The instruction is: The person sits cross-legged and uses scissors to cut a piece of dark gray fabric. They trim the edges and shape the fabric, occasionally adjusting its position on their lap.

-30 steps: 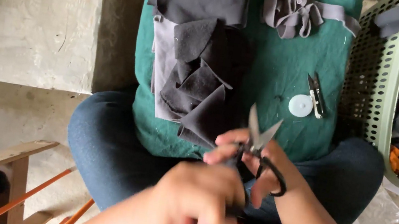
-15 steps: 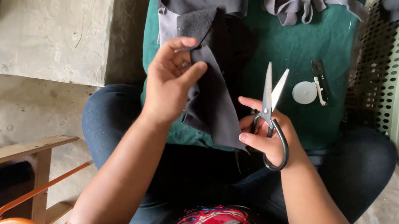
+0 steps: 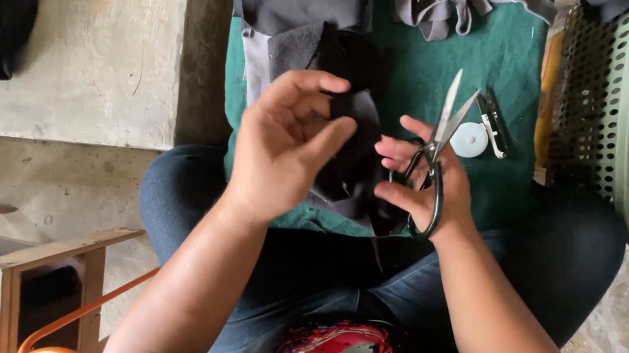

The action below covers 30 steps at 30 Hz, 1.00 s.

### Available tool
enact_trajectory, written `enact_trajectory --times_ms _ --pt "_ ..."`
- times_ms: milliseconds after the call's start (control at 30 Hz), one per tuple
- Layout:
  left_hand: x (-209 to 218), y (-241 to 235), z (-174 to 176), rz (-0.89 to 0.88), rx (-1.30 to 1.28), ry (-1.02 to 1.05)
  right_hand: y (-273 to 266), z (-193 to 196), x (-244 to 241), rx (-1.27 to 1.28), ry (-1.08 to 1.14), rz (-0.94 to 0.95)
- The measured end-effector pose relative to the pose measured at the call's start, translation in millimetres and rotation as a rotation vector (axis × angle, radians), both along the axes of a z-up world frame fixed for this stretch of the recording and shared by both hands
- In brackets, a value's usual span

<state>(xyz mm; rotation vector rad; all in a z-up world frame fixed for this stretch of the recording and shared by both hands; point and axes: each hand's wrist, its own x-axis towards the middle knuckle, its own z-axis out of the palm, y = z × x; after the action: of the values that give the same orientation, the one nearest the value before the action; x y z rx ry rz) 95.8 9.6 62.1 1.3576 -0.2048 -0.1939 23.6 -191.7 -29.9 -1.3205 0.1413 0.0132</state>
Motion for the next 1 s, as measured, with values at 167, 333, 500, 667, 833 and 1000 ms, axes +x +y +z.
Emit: enact_trajectory --times_ms 167,333,500,667,833,1000 --pt "5 -7 18 -0.007 -0.002 -0.069 7 6 -11 -0.173 0.137 -0.003" --pt "15 -2 50 0.180 0.145 -0.026 -1 38 -8 -0.426 0.226 0.110" --pt "20 9 42 0.291 -0.036 0.183 -9 47 -2 -0.480 0.268 0.201" --pt "12 16 15 0.250 -0.074 0.051 -3 36 -7 -0.401 0.299 0.118" --pt "-2 20 16 0.183 -0.063 0.042 -6 34 -8 -0.400 0.277 0.095" --pt "-2 29 -6 0.205 -0.205 0.161 -11 41 -6 -0.482 0.317 0.098"
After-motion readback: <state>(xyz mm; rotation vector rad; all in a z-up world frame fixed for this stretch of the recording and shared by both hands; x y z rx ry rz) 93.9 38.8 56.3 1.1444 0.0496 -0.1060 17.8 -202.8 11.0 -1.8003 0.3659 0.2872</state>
